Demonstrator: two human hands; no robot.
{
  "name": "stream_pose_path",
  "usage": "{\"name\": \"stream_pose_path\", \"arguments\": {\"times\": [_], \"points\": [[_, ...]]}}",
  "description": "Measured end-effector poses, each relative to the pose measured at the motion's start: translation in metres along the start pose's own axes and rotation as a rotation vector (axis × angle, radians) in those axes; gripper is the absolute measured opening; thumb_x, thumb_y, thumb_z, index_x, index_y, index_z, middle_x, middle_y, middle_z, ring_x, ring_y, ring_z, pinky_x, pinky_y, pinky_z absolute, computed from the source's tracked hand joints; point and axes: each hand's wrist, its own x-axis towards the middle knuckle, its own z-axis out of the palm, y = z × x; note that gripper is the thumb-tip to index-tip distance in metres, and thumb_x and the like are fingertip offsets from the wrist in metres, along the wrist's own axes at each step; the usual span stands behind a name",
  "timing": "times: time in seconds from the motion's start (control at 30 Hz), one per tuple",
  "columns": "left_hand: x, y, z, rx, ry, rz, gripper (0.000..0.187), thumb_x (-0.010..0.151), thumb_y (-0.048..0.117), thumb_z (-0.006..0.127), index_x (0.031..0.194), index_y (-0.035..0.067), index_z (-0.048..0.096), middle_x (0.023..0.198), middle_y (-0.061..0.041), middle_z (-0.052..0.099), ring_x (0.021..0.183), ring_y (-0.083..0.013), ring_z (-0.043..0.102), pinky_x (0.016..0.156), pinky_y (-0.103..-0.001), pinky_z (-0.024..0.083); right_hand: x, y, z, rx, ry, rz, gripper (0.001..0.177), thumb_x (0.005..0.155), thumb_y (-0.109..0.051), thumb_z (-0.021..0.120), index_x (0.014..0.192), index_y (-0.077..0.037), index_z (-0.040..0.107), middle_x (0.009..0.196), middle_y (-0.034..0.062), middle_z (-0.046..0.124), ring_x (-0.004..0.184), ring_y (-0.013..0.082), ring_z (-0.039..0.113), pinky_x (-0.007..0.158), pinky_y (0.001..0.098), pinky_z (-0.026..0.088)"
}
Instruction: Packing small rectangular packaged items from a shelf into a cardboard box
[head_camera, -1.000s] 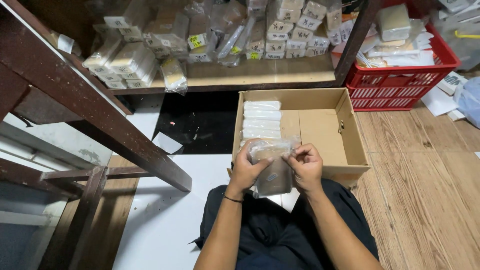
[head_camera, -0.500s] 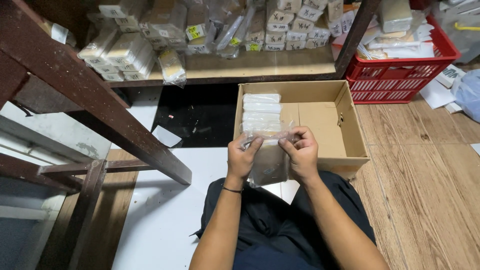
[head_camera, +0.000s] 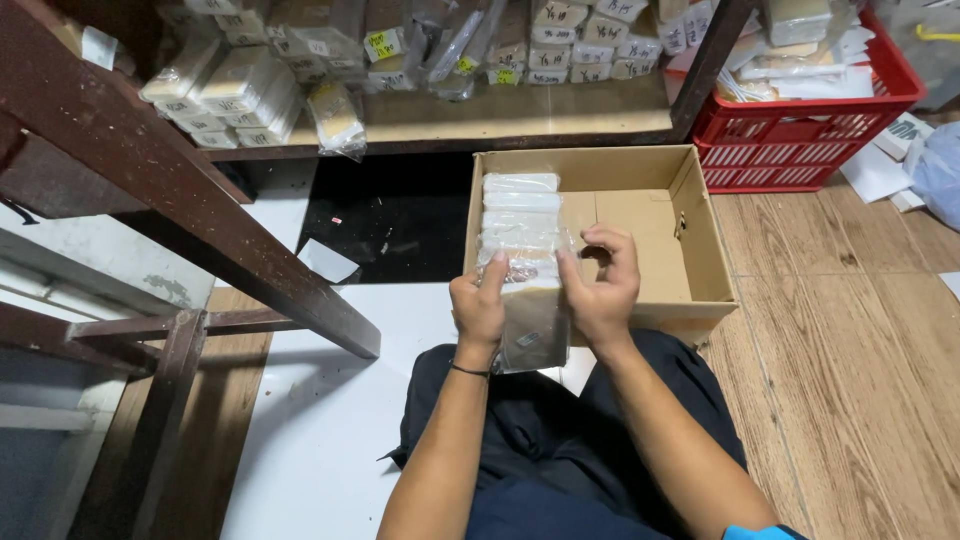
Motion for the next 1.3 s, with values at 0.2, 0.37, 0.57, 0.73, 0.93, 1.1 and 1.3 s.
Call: {"name": "stream_pose_path", "arguments": {"times": [0.2, 0.37, 0.57, 0.73, 0.93, 1.1, 1.3], "points": [[-0.002, 0.021, -0.005, -0.191, 0.006, -0.018, 0.034, 0.07, 0.021, 0.063, 0.044, 0.009, 0.046, 0.044, 0.001, 0.039, 0.047, -0.0091, 0.038, 0.048, -0.024, 0.036, 0.001, 0.008, -0.003, -0.018, -0.397, -0.354, 0.032, 0.064, -0.018, 0.073, 0.087, -0.001, 0.059, 0.079, 0.0097, 0.063, 0.078, 0.027, 0.06, 0.071, 0.0354, 0.047], [0.001, 0.013, -0.009, -0.291, 0.032, -0.084, 0.029, 0.078, 0.024, 0.056, 0.057, 0.004, 0.054, 0.054, -0.005, 0.049, 0.053, -0.0108, 0.046, 0.052, -0.028, 0.044, -0.009, 0.007, -0.005, 0.008, -0.465, -0.054, 0.039, 0.067, -0.019, 0.072, 0.097, -0.002, 0.053, 0.078, 0.0094, 0.064, 0.074, 0.0203, 0.061, 0.068, 0.0305, 0.047], [0.009, -0.008, -0.012, -0.351, 0.017, -0.035, 0.013, 0.073, 0.011, 0.056, 0.08, 0.004, 0.049, 0.08, -0.008, 0.048, 0.075, -0.0149, 0.046, 0.07, -0.03, 0.04, -0.012, 0.002, -0.001, 0.24, -0.466, 0.205, 0.046, 0.066, -0.01, 0.072, 0.103, -0.001, 0.046, 0.077, 0.0123, 0.06, 0.074, 0.0141, 0.056, 0.071, 0.0275, 0.045], [0.025, -0.009, -0.031, 0.058, -0.123, 0.748, 0.042, 0.072, -0.005, 0.041, 0.112, 0.01, 0.045, 0.127, -0.012, 0.038, 0.119, -0.0262, 0.033, 0.09, -0.036, 0.032, -0.004, 0.003, -0.001, 0.3, -0.483, 0.222, 0.046, 0.065, -0.006, 0.073, 0.102, 0.0, 0.046, 0.075, 0.0137, 0.059, 0.072, 0.0152, 0.056, 0.069, 0.0259, 0.046], [0.029, -0.012, -0.043, 0.111, -0.468, 0.587, 0.021, 0.079, 0.012, 0.047, 0.09, 0.01, 0.065, 0.085, -0.006, 0.065, 0.085, -0.0203, 0.061, 0.075, -0.029, 0.047, 0.009, 0.009, 0.003, 0.374, -0.46, 0.245, 0.046, 0.065, -0.004, 0.073, 0.103, 0.0, 0.046, 0.075, 0.014, 0.059, 0.072, 0.015, 0.057, 0.068, 0.0251, 0.046], [0.02, -0.013, -0.047, 0.268, -0.588, 0.264, 0.047, 0.058, 0.024, 0.074, 0.099, 0.007, 0.06, 0.082, -0.018, 0.063, 0.078, -0.0245, 0.06, 0.064, -0.035, 0.047, 0.015, 0.016, 0.005, 0.359, -0.485, 0.254, 0.046, 0.065, -0.003, 0.073, 0.101, 0.001, 0.046, 0.075, 0.0155, 0.059, 0.073, 0.0169, 0.058, 0.068, 0.0249, 0.047], [0.027, -0.021, -0.046, 0.25, -0.499, 0.198, 0.037, 0.062, 0.027, 0.072, 0.092, 0.007, 0.064, 0.071, -0.016, 0.062, 0.066, -0.0186, 0.058, 0.054, -0.033, 0.046, 0.014, 0.024, 0.013, 0.253, -0.552, 0.357, 0.045, 0.07, -0.009, 0.071, 0.106, -0.002, 0.044, 0.086, 0.0142, 0.058, 0.083, 0.0155, 0.056, 0.068, 0.0245, 0.048]]}}
